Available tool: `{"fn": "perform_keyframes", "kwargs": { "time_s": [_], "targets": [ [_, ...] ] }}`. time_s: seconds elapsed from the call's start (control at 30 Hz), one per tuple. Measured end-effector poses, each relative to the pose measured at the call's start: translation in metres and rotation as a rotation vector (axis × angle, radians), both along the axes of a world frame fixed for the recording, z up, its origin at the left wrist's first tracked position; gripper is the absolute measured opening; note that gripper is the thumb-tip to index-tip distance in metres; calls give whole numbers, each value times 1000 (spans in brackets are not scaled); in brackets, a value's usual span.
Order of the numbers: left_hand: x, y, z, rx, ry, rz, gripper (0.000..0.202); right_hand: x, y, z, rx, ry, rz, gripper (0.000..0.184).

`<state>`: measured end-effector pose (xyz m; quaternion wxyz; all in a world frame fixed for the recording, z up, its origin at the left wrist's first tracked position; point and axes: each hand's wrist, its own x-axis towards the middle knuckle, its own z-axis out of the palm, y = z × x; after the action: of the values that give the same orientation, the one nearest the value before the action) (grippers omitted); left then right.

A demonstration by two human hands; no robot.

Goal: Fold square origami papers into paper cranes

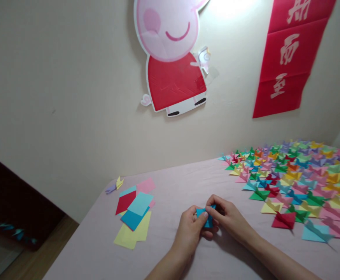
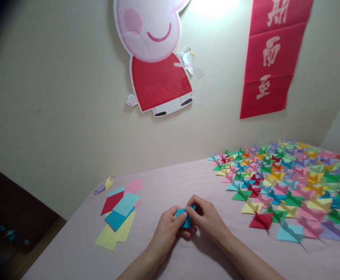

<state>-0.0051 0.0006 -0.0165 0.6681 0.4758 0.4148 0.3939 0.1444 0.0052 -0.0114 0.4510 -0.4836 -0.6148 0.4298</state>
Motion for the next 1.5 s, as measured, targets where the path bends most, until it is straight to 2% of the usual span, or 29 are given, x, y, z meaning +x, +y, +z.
{"fn": "perform_keyframes", "kwargs": {
  "time_s": [0.3, 0.43, 0.53, 0.67, 0.83, 0.93, 1.0, 1.07, 1.13, 1.2, 1.33, 1.5],
  "targets": [
    [0, 1, -10, 94, 28, 30, 53, 0, -2, -2, -61, 115, 37, 31],
    [-2, 0, -9, 120, 59, 44, 49, 5, 3, -6, -43, 132, 29, 34],
    [-4, 0, -8, 127, 74, 55, 47, 9, 7, -5, 6, 60, -41, 34],
    [-6, 0, -11, 176, 121, 48, 44, 8, 6, -3, 42, -87, -52, 32],
    [-8, 4, -10, 204, 192, 10, 41, 5, 5, -2, 248, -328, -56, 27],
    [-16, 4, 3, 278, 406, -60, 33, 5, 5, -4, 292, -473, -79, 23],
    [-21, 0, 11, 517, 718, 18, 26, 4, 4, -7, 289, -592, -112, 21],
    [-22, -9, 13, 774, 1047, 104, 40, 2, 3, -10, 297, -692, -139, 20],
    [-20, -20, 7, 911, 1235, -25, 51, 0, 2, -13, 316, -756, -153, 19],
    [-15, -29, -3, 971, 1307, -143, 48, -2, 0, -13, 320, -796, -158, 17],
    [-7, -36, -20, 951, 1368, -199, 64, -3, -1, -12, 292, -852, -177, 12],
    [-7, -34, -16, 951, 1371, -239, 69, 2, 1, -17, 313, -850, -221, 9]
  ]
}}
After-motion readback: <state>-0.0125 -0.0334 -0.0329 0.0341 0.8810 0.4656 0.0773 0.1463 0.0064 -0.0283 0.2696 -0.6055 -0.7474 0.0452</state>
